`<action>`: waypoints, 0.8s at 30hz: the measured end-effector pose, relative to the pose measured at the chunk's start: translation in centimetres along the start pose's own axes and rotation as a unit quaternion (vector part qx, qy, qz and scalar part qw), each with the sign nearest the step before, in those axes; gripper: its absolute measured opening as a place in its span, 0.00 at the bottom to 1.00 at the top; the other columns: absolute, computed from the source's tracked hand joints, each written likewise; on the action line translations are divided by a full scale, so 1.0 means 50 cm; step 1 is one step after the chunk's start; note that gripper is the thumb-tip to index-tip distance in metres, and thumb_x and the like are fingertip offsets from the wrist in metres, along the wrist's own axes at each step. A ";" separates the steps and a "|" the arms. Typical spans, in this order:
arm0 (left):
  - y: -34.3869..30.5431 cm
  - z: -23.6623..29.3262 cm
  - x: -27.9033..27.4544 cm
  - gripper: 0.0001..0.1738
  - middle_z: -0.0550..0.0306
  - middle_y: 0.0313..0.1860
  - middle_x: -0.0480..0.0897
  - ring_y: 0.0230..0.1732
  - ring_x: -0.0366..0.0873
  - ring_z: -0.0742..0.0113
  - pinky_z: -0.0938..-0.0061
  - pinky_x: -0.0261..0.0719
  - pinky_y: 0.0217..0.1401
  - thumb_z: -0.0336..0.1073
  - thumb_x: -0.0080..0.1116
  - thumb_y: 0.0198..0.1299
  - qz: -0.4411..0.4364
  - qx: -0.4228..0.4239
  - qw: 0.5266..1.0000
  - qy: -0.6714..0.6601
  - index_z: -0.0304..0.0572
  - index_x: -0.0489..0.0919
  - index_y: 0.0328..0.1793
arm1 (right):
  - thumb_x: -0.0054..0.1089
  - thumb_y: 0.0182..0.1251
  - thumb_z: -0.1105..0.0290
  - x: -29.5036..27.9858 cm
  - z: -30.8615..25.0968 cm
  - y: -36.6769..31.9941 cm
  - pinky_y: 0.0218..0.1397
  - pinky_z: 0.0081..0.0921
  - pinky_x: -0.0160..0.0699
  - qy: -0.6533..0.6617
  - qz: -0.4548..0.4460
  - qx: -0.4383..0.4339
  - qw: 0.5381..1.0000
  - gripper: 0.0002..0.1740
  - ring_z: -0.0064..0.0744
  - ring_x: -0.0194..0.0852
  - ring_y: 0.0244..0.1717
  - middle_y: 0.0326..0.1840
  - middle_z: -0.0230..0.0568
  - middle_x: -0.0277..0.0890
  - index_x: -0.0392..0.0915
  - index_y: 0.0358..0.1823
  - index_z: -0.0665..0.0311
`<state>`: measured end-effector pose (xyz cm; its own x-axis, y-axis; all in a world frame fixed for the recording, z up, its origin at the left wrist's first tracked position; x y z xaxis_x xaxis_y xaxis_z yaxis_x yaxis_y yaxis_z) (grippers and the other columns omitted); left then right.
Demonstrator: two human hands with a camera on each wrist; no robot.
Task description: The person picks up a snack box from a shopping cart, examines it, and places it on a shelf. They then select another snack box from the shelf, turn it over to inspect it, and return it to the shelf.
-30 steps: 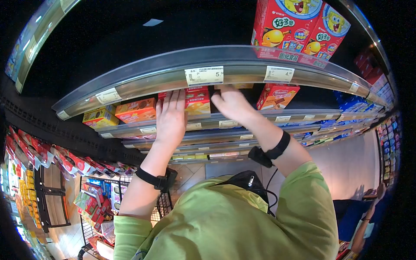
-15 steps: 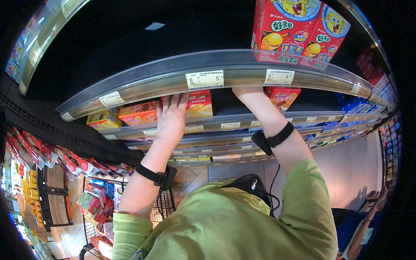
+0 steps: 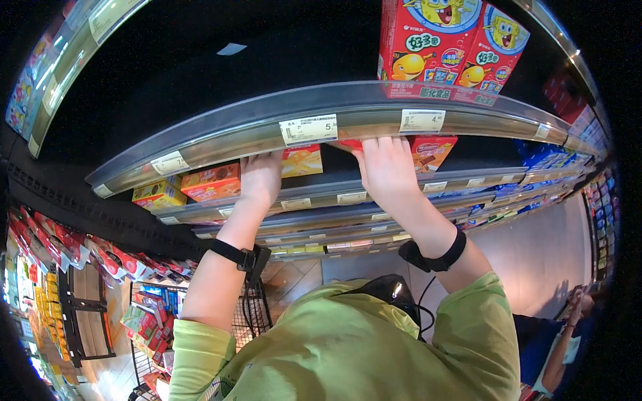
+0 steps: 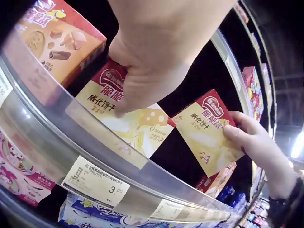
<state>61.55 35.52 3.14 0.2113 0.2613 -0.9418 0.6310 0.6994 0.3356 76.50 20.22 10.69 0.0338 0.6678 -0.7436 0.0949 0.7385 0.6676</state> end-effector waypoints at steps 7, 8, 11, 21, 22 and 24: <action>0.007 -0.009 0.011 0.26 0.41 0.64 0.74 0.69 0.66 0.44 0.49 0.55 0.74 0.30 0.49 0.60 -0.042 -0.007 0.999 -0.015 0.49 0.71 0.67 | 0.65 0.57 0.71 -0.051 -0.033 -0.026 0.54 0.40 0.68 0.037 -0.017 -0.033 0.999 0.28 0.49 0.69 0.51 0.51 0.49 0.67 0.69 0.59 0.70; 0.007 -0.011 0.002 0.25 0.42 0.63 0.75 0.68 0.68 0.44 0.50 0.57 0.74 0.30 0.50 0.59 -0.038 -0.011 0.999 -0.023 0.48 0.72 0.65 | 0.66 0.56 0.71 -0.062 -0.045 -0.028 0.54 0.39 0.67 0.047 -0.010 -0.054 0.997 0.30 0.48 0.68 0.51 0.52 0.48 0.67 0.68 0.61 0.69; -0.003 -0.028 -0.020 0.25 0.42 0.59 0.77 0.63 0.73 0.44 0.53 0.61 0.72 0.27 0.56 0.54 -0.086 -0.020 0.996 -0.024 0.42 0.74 0.61 | 0.65 0.56 0.73 -0.053 -0.072 -0.016 0.58 0.39 0.66 0.090 -0.063 -0.086 0.990 0.32 0.49 0.67 0.52 0.52 0.48 0.66 0.67 0.64 0.69; -0.154 -0.084 -0.194 0.35 0.38 0.60 0.72 0.64 0.66 0.37 0.51 0.62 0.70 0.14 0.52 0.44 0.190 -0.075 0.965 -0.165 0.34 0.68 0.65 | 0.56 0.67 0.67 0.139 -0.182 0.049 0.73 0.46 0.55 0.138 -0.186 -0.121 0.965 0.27 0.58 0.57 0.69 0.70 0.54 0.60 0.67 0.66 0.67; -0.167 -0.086 -0.186 0.35 0.38 0.60 0.72 0.64 0.66 0.37 0.51 0.62 0.70 0.14 0.52 0.44 0.189 -0.080 0.965 -0.162 0.34 0.68 0.65 | 0.56 0.67 0.67 0.149 -0.189 0.050 0.73 0.46 0.55 0.141 -0.188 -0.125 0.964 0.27 0.58 0.57 0.69 0.70 0.54 0.60 0.67 0.66 0.67; -0.186 -0.075 -0.166 0.36 0.39 0.62 0.72 0.67 0.65 0.38 0.51 0.61 0.71 0.14 0.51 0.44 0.197 -0.046 0.964 -0.170 0.34 0.68 0.66 | 0.57 0.66 0.67 0.156 -0.201 0.054 0.73 0.47 0.54 0.138 -0.154 -0.141 0.968 0.28 0.57 0.56 0.70 0.70 0.53 0.59 0.67 0.67 0.67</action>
<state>51.10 29.35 7.87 0.6641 0.2970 -0.6861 0.3853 0.6505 0.6545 67.00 28.37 7.08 -0.2249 0.3830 -0.8960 -0.2177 0.8765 0.4293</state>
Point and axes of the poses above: each hand's wrist, its own y-axis towards the middle knuckle, its own x-axis out of the palm, z = x × y, the point moved 8 cm from there along y, towards the middle knuckle
